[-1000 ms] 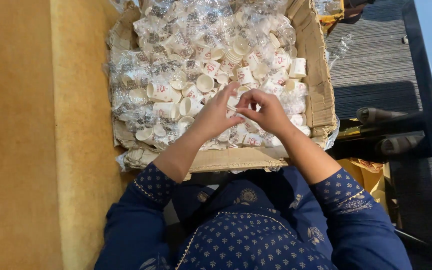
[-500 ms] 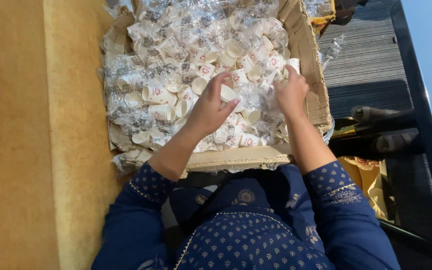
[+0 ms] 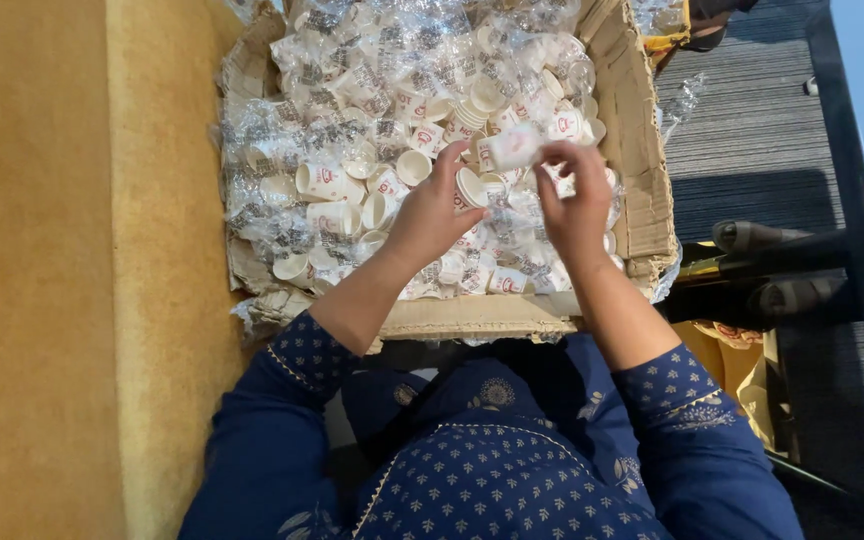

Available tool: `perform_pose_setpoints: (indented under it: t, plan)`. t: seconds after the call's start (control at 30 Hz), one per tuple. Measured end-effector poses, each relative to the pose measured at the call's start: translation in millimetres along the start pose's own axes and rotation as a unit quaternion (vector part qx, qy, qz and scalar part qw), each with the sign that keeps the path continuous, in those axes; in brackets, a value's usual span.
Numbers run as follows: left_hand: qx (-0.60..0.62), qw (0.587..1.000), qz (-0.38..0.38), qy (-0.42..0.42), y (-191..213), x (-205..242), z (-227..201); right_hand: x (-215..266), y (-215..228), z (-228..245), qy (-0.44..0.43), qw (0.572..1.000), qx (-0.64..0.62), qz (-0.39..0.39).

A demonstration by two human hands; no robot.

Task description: Sorting and stacking small paper cups from a large cardboard box.

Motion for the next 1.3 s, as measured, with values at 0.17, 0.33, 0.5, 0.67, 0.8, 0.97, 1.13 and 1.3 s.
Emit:
perform_pose_setpoints:
  t: [0.17, 0.33, 0.5, 0.67, 0.8, 0.97, 1.13, 1.3]
  plan:
    - [0.033, 0.999, 0.012, 0.035, 3, 2, -3, 10, -22, 13, 0.069, 0.991, 0.015, 0.111]
    - [0.028, 0.995, -0.02, -0.089, 12, 12, -22, 11, -28, 20, 0.108, 0.975, -0.036, 0.191]
    - [0.008, 0.999, -0.004, -0.052, 8, 12, -10, 11, -7, -39, 0.018, 0.989, 0.117, 0.088]
    - [0.011, 0.999, 0.013, -0.047, 5, 12, -10, 39, 6, -111, -0.14, 0.924, 0.294, 0.198]
    - [0.006, 0.998, 0.016, -0.057, 5, 12, -12, 43, 3, -124, -0.203, 0.871, 0.374, 0.246]
    - [0.005, 0.999, 0.006, -0.046, 0, 11, -1, 23, 20, -90, -0.105, 0.923, 0.354, 0.112]
    - [-0.022, 0.996, -0.028, -0.083, -8, 9, 0, 35, -1, -70, -0.159, 0.984, -0.066, -0.052]
    - [-0.013, 0.998, 0.058, -0.011, -16, 13, -8, 26, -32, -27, -0.122, 0.967, -0.106, 0.195]
Point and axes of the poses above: each hand's wrist, its own x-axis away from the middle knuckle, its own y-axis out of the back of the hand, z = x × y, the point moved 5 cm from there along -x, towards the middle knuckle, and after that the axes turned 14 degrees about y, right-handed, at the moved point
